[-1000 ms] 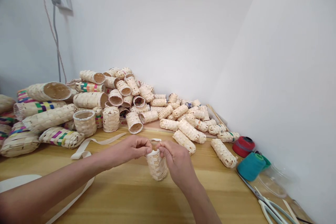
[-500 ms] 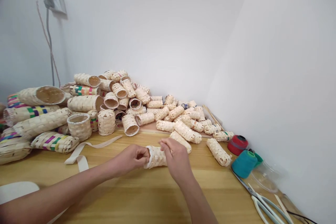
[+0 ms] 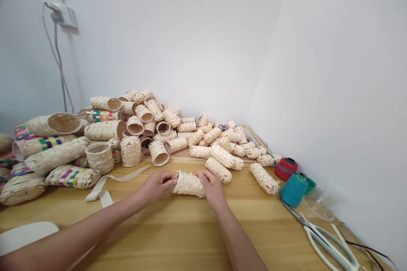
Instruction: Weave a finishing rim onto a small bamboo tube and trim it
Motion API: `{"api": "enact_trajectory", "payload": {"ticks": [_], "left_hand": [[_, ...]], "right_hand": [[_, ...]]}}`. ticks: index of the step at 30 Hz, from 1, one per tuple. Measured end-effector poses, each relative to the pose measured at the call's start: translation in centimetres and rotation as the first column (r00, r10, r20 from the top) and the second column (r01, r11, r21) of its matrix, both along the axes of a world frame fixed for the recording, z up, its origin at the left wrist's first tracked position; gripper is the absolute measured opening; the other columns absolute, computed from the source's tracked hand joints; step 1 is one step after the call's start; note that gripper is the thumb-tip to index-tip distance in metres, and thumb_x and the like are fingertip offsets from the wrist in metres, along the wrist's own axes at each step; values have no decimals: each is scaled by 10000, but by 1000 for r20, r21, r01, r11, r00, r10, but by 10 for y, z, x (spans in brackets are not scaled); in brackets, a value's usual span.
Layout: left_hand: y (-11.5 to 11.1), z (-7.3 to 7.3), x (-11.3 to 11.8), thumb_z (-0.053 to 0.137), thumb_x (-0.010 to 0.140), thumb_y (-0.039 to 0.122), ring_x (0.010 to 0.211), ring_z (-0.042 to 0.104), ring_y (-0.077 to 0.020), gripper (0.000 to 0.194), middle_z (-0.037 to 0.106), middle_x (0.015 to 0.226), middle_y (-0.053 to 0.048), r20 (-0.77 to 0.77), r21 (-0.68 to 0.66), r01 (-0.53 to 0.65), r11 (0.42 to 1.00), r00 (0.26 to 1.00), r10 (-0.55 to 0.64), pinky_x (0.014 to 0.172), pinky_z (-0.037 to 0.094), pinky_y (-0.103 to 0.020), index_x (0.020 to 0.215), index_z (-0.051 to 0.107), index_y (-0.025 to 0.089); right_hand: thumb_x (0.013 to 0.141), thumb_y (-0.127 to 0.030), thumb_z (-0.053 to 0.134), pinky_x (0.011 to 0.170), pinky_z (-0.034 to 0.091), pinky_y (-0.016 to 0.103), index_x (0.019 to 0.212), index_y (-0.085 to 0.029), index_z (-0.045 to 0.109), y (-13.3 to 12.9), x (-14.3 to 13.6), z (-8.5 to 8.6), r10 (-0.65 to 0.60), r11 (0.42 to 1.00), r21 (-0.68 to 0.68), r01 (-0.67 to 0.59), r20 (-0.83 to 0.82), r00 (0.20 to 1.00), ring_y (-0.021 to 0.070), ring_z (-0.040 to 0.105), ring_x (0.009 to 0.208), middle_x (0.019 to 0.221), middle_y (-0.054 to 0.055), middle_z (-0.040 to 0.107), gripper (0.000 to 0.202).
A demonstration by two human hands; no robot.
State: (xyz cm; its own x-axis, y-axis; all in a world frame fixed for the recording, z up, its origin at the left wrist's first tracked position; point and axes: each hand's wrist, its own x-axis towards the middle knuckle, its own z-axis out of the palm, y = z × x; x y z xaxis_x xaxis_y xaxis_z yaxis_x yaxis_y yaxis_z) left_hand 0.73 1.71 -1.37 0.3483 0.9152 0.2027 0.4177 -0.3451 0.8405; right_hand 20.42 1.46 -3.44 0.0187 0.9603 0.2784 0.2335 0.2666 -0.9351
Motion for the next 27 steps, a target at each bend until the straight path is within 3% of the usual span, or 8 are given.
{"api": "enact_trajectory", "payload": {"ticks": [9, 17, 23, 27], "left_hand": [[8, -14, 6, 496, 690, 279, 589, 428, -129, 166, 473, 567, 29, 94, -83, 21, 996, 996, -13, 559, 337, -226, 571, 463, 167], [0, -4, 12, 480, 677, 299, 467, 350, -94, 170, 441, 497, 47, 225, -176, -33, 984, 972, 73, 473, 276, -213, 613, 539, 152], [-12, 5, 12, 542, 717, 427, 427, 359, -90, 387, 473, 468, 45, 293, -243, -68, 968, 946, 140, 440, 280, -206, 872, 672, 97], [-18, 8, 12, 582, 713, 497, 383, 325, -76, 418, 433, 441, 65, 347, -234, -113, 966, 918, 192, 404, 249, -202, 840, 654, 105]], "right_hand": [[744, -509, 633, 641, 535, 340, 795, -165, 722, 0, -11, -11, -77, 997, -45, 70, -183, 980, 255, 672, 727, 788, 72, 743, 359], [715, -500, 595, 656, 519, 329, 788, -133, 717, 0, -18, -12, -226, 974, -51, 220, -200, 953, 263, 663, 763, 813, 98, 742, 394], [742, -492, 561, 676, 524, 349, 806, -133, 713, -2, -18, -13, -343, 939, -40, 342, -200, 918, 267, 663, 766, 828, 108, 737, 395], [798, -496, 550, 744, 513, 352, 841, -161, 711, -12, -27, -4, -338, 936, 36, 349, -177, 925, 265, 649, 839, 897, 100, 726, 374]]}}
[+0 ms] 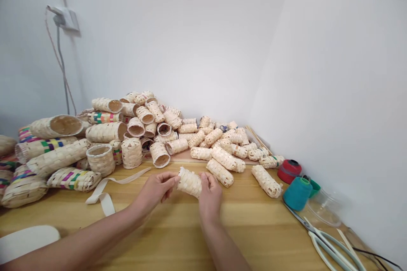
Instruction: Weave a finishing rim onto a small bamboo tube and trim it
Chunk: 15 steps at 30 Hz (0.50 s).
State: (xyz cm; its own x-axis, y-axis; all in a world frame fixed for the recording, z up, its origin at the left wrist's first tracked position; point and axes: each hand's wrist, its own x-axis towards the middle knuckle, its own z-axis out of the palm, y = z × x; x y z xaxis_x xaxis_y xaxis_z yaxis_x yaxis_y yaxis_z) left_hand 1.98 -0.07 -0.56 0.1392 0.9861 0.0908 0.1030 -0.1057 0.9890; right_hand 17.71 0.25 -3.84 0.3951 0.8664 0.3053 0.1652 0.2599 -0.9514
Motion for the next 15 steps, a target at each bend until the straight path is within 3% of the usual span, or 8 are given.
{"api": "enact_trajectory", "payload": {"ticks": [7, 12, 15], "left_hand": [[12, 9, -15, 591, 721, 507, 423, 365, -81, 395, 466, 518, 47, 18, 127, -19, 992, 1000, 17, 432, 275, -208, 787, 653, 123], [17, 19, -27, 624, 721, 414, 615, 468, -125, 286, 550, 616, 9, -49, 248, 52, 967, 998, -41, 583, 350, -227, 658, 652, 136], [15, 20, -30, 618, 750, 375, 631, 474, -134, 242, 582, 649, 0, -133, 300, 87, 950, 990, -48, 591, 346, -231, 715, 670, 142]], "right_hand": [[841, -449, 569, 766, 510, 323, 815, -179, 729, -18, -21, 13, 137, 976, 155, -154, 117, 984, 234, 633, 861, 913, 88, 693, 315], [883, -323, 558, 757, 495, 289, 861, -210, 735, -25, -4, 35, 72, 927, 339, -162, 261, 963, 192, 602, 843, 865, 47, 650, 211], [871, -257, 586, 707, 486, 260, 977, -224, 726, -27, 5, 48, 72, 907, 364, -212, 362, 930, 165, 592, 758, 791, 15, 634, 179]]}}
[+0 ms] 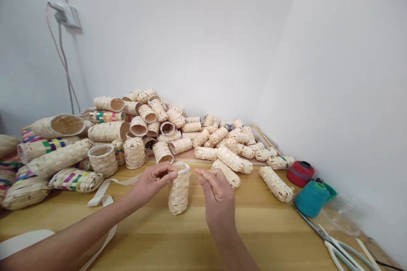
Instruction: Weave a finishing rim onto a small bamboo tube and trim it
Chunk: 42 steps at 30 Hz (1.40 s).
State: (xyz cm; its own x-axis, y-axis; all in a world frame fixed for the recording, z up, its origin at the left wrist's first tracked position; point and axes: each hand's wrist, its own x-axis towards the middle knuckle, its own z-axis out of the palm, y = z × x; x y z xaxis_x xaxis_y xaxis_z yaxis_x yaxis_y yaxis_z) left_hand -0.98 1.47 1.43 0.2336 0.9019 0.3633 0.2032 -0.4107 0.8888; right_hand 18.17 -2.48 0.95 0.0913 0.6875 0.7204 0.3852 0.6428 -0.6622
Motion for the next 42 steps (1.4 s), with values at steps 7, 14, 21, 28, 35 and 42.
{"api": "enact_trajectory", "payload": {"ticks": [7, 14, 21, 28, 35, 42], "left_hand": [[-5, -6, 2, 586, 808, 307, 592, 474, -122, 185, 594, 656, -1, -48, 128, 31, 991, 999, -25, 559, 354, -217, 800, 678, 148], [-7, 2, 1, 567, 836, 249, 696, 551, -147, 166, 653, 740, -28, -71, 201, 133, 970, 990, -121, 645, 398, -230, 807, 691, 142], [-12, 4, 2, 547, 860, 258, 665, 537, -140, 188, 630, 711, -16, -174, 237, 120, 964, 982, -79, 627, 384, -225, 777, 676, 150], [-20, 3, 6, 526, 892, 252, 640, 524, -132, 193, 623, 706, -17, -273, 306, 170, 937, 958, -85, 606, 374, -223, 810, 673, 159], [-24, 1, 9, 575, 860, 251, 607, 514, -125, 119, 648, 751, -14, -316, 322, 126, 938, 949, -19, 598, 387, -224, 909, 652, 176], [-30, 2, 12, 585, 838, 225, 624, 529, -130, 109, 659, 802, -26, -293, 352, 129, 927, 956, -22, 595, 405, -223, 932, 606, 173]], "right_hand": [[885, -196, 574, 646, 467, 249, 937, -220, 733, -1, -5, -4, 124, 992, -52, -117, 187, 974, 159, 586, 715, 752, 11, 632, 169], [898, -221, 554, 598, 442, 264, 988, -226, 734, 1, -2, -7, 96, 995, -61, -82, 265, 959, 161, 542, 651, 684, 5, 566, 202], [921, -266, 523, 757, 459, 310, 873, -213, 661, 3, 4, 0, 2, 999, -38, 7, 233, 973, 199, 595, 831, 849, 36, 646, 155], [952, -253, 438, 725, 451, 304, 1042, -215, 654, 0, 0, 0, 55, 998, -39, -45, 329, 943, 194, 579, 810, 840, 40, 605, 237], [914, -231, 491, 677, 424, 267, 805, -202, 609, -3, 4, 11, 134, 984, -162, -76, 388, 912, 165, 550, 744, 769, 7, 583, 164], [871, -301, 495, 544, 386, 232, 736, -186, 590, -6, 4, 20, 169, 929, -365, -63, 265, 949, 136, 499, 605, 659, -14, 566, 202]]}}
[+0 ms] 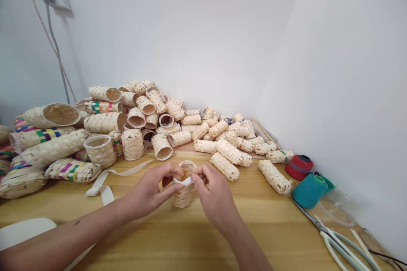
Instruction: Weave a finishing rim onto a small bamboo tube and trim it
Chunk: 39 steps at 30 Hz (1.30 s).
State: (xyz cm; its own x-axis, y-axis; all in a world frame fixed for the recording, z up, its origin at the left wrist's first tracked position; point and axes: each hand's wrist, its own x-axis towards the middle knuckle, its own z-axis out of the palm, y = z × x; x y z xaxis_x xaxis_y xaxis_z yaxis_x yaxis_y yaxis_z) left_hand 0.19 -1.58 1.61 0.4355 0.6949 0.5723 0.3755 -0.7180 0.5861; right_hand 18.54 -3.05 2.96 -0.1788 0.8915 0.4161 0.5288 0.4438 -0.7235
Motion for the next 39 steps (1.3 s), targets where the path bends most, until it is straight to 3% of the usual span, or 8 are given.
{"api": "enact_trajectory", "payload": {"ticks": [3, 7, 13, 17, 23, 39], "left_hand": [[-1, 1, 1, 562, 860, 207, 707, 581, -150, 104, 681, 828, -42, -28, 49, 61, 997, 998, -60, 670, 428, -237, 927, 634, 174], [1, 1, 2, 511, 898, 226, 721, 596, -164, 185, 680, 775, -55, -59, 89, 113, 990, 992, -108, 667, 428, -242, 919, 689, 180], [5, 4, 0, 521, 898, 231, 749, 604, -168, 208, 698, 849, -60, 2, -21, 124, 992, 992, -124, 701, 440, -244, 967, 712, 185], [9, 7, -2, 518, 894, 234, 757, 596, -163, 201, 691, 845, -45, 74, -126, 118, 985, 991, -109, 710, 433, -238, 910, 711, 177], [17, 7, -7, 514, 868, 287, 769, 585, -173, 218, 679, 837, -36, 112, -209, 57, 976, 993, -34, 708, 436, -251, 857, 698, 169], [17, 6, -5, 529, 823, 272, 676, 523, -151, 197, 613, 706, -16, 121, -230, 4, 973, 992, 24, 626, 388, -229, 773, 676, 149]], "right_hand": [[834, -327, 537, 485, 346, 221, 713, -181, 621, 0, 1, 1, -20, 996, -93, 18, -19, 1000, 122, 466, 544, 604, -27, 545, 208], [831, -310, 534, 459, 336, 220, 697, -182, 640, -1, 1, 1, -36, 998, -52, 35, -8, 999, 119, 455, 513, 565, -29, 539, 213], [853, -281, 543, 601, 454, 243, 886, -187, 683, 3, 3, -6, -7, 1000, -5, 7, -99, 995, 158, 587, 680, 748, 7, 659, 172], [867, -305, 557, 698, 473, 286, 906, -204, 714, 7, 8, -8, 5, 996, 91, 2, -84, 996, 198, 614, 797, 829, 35, 685, 191], [884, -263, 544, 653, 471, 291, 944, -244, 743, 5, 6, -9, 49, 985, 163, -53, 28, 998, 187, 604, 710, 749, 20, 674, 209], [880, -244, 544, 621, 483, 290, 983, -226, 738, 6, 2, -17, 17, 981, 190, -31, 78, 997, 184, 591, 694, 730, 30, 658, 221]]}}
